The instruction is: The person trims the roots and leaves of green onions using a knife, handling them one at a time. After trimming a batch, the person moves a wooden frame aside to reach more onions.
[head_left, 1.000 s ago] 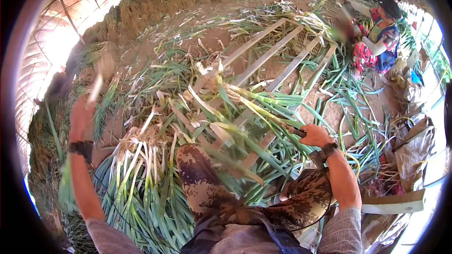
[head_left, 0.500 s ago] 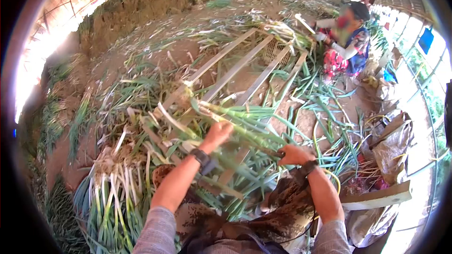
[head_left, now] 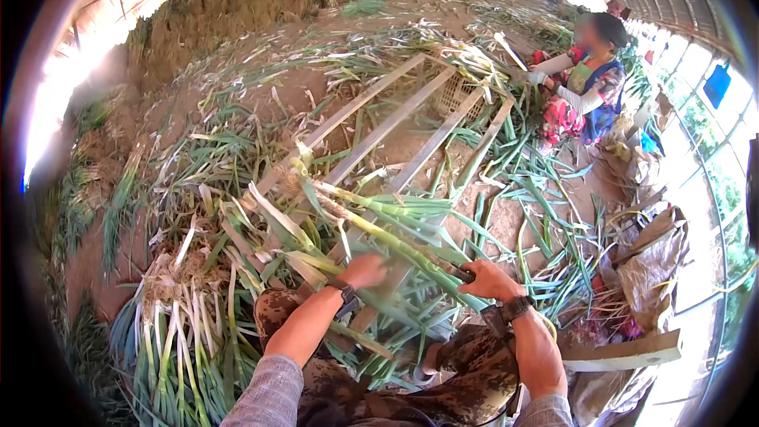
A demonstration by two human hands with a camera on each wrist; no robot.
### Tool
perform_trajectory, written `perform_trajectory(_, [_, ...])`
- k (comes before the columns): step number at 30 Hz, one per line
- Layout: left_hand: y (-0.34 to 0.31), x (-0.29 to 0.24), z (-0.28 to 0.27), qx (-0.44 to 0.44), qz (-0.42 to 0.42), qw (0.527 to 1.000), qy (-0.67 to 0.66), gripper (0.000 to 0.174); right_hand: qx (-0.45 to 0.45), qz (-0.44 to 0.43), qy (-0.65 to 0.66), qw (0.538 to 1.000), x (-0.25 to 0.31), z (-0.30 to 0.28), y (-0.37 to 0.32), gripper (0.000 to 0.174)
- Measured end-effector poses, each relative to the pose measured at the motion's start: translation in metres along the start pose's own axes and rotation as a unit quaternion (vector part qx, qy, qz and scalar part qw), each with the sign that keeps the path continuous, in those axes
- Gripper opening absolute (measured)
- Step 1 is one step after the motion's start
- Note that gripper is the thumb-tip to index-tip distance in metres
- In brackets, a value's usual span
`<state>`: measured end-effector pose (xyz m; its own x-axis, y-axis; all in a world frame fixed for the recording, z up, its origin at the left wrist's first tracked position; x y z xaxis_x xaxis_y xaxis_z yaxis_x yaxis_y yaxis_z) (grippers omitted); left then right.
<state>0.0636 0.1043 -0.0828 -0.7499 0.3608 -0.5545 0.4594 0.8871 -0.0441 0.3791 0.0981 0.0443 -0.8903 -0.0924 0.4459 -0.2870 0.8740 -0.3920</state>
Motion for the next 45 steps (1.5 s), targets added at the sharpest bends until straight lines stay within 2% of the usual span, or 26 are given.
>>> perform_trajectory(1, [0.008, 0.002, 0.004, -0.002, -0.002, 1.000, 0.000, 0.036, 0.010, 0.003, -0.022, 1.000, 0.001, -0.001, 0.002, 0.055])
perform_trajectory(2, [0.016, 0.006, 0.008, -0.089, -0.110, 0.966, -0.215, 0.037, 0.010, 0.001, -0.022, 1.000, 0.002, -0.002, 0.003, 0.055])
perform_trajectory(3, [0.021, 0.011, 0.012, -0.169, -0.210, 0.869, -0.416, 0.038, 0.013, 0.000, -0.028, 1.000, 0.003, -0.003, 0.002, 0.056])
perform_trajectory(4, [0.024, 0.016, 0.015, -0.197, -0.186, 0.823, -0.499, 0.040, 0.019, -0.001, -0.034, 0.999, 0.004, -0.003, 0.001, 0.057])
perform_trajectory(5, [0.024, 0.023, 0.019, -0.182, -0.199, 0.796, -0.541, 0.040, 0.023, 0.000, -0.035, 0.999, 0.005, -0.002, 0.000, 0.057])
perform_trajectory(7, [0.037, 0.031, 0.028, -0.264, -0.213, 0.711, -0.616, 0.036, -0.021, 0.012, -0.047, 0.999, 0.005, -0.005, -0.003, 0.059])
perform_trajectory(8, [0.040, 0.034, 0.032, -0.268, -0.202, 0.649, -0.683, 0.032, -0.018, 0.021, -0.052, 0.998, 0.005, -0.008, -0.005, 0.059])
perform_trajectory(9, [0.044, 0.039, 0.033, -0.252, -0.169, 0.621, -0.723, 0.031, -0.011, 0.027, -0.054, 0.998, 0.002, -0.008, -0.008, 0.059])
perform_trajectory(12, [0.047, 0.040, 0.029, -0.280, -0.148, 0.571, -0.758, 0.034, -0.037, 0.011, -0.037, 0.999, -0.005, -0.011, -0.013, 0.049])
perform_trajectory(15, [0.040, 0.038, 0.016, -0.330, -0.129, 0.554, -0.753, 0.034, 0.041, 0.024, 0.001, 0.999, -0.003, -0.013, -0.018, 0.048])
perform_trajectory(16, [0.033, 0.029, -0.001, -0.302, -0.110, 0.505, -0.801, 0.033, 0.074, 0.015, 0.019, 0.997, -0.001, -0.012, -0.020, 0.047])
perform_trajectory(19, [0.014, 0.047, -0.013, -0.273, -0.086, 0.521, -0.804, 0.045, 0.120, -0.025, 0.067, 0.990, 0.007, -0.006, -0.025, 0.045])
perform_trajectory(22, [0.000, 0.040, -0.024, -0.286, -0.108, 0.543, -0.782, 0.061, 0.031, -0.081, 0.018, 0.996, 0.021, -0.004, -0.021, 0.041])
perform_trajectory(23, [0.001, 0.053, -0.015, -0.293, -0.076, 0.539, -0.786, 0.063, -0.006, -0.093, -0.013, 0.996, 0.024, -0.003, -0.016, 0.037])
perform_trajectory(24, [0.015, 0.098, 0.027, -0.351, -0.090, 0.563, -0.743, 0.062, -0.021, -0.080, -0.044, 0.996, 0.036, -0.005, -0.016, 0.033])
perform_trajectory(25, [0.006, 0.073, 0.013, -0.383, -0.051, 0.592, -0.707, 0.058, -0.036, -0.067, -0.037, 0.996, 0.044, -0.004, -0.016, 0.030])
perform_trajectory(26, [-0.005, 0.055, -0.004, -0.342, -0.091, 0.589, -0.727, 0.056, -0.044, -0.096, -0.029, 0.994, 0.042, 0.001, -0.010, 0.032])
perform_trajectory(28, [-0.015, 0.015, -0.030, -0.370, -0.170, 0.548, -0.731, 0.059, -0.026, -0.114, -0.025, 0.993, 0.040, 0.007, -0.002, 0.040])
perform_trajectory(31, [-0.015, 0.033, -0.013, -0.308, -0.130, 0.580, -0.743, 0.050, -0.019, -0.091, -0.042, 0.995, 0.049, 0.003, -0.002, 0.044])
perform_trajectory(35, [-0.025, 0.016, -0.008, -0.381, -0.159, 0.614, -0.672, 0.036, -0.005, -0.078, -0.059, 0.995, 0.046, 0.006, 0.000, 0.045])
perform_trajectory(37, [-0.023, 0.014, 0.000, -0.416, -0.106, 0.699, -0.572, 0.036, 0.008, -0.093, -0.033, 0.995, 0.044, 0.007, -0.002, 0.043])
perform_trajectory(38, [-0.031, 0.004, -0.002, -0.385, -0.170, 0.727, -0.542, 0.036, 0.021, -0.100, -0.034, 0.994, 0.035, 0.010, 0.002, 0.040])
perform_trajectory(39, [-0.043, 0.009, -0.002, -0.300, -0.159, 0.776, -0.532, 0.034, 0.035, -0.086, -0.056, 0.994, 0.021, 0.016, 0.010, 0.037])
perform_trajectory(41, [-0.035, 0.028, 0.025, -0.362, -0.033, 0.785, -0.501, 0.033, 0.000, -0.124, -0.083, 0.989, 0.014, 0.017, 0.007, 0.033])
perform_trajectory(43, [-0.035, 0.023, 0.021, -0.294, -0.096, 0.688, -0.657, 0.043, -0.015, -0.106, -0.068, 0.992, 0.030, 0.014, -0.002, 0.032])
perform_trajectory(45, [-0.033, 0.019, 0.016, -0.250, -0.100, 0.671, -0.691, 0.044, -0.024, -0.072, -0.079, 0.994, 0.046, 0.012, -0.011, 0.032])
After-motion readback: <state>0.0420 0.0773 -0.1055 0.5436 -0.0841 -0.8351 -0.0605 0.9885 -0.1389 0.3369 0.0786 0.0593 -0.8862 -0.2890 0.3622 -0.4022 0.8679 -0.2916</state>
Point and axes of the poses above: each hand's wrist, its own y-axis towards the middle knuckle, its own z-axis out of the palm, x = y × z, the point moved 1 cm from there along y, towards the middle knuckle, and after that the axes turned 9 degrees about z, right-handed, at the moved point
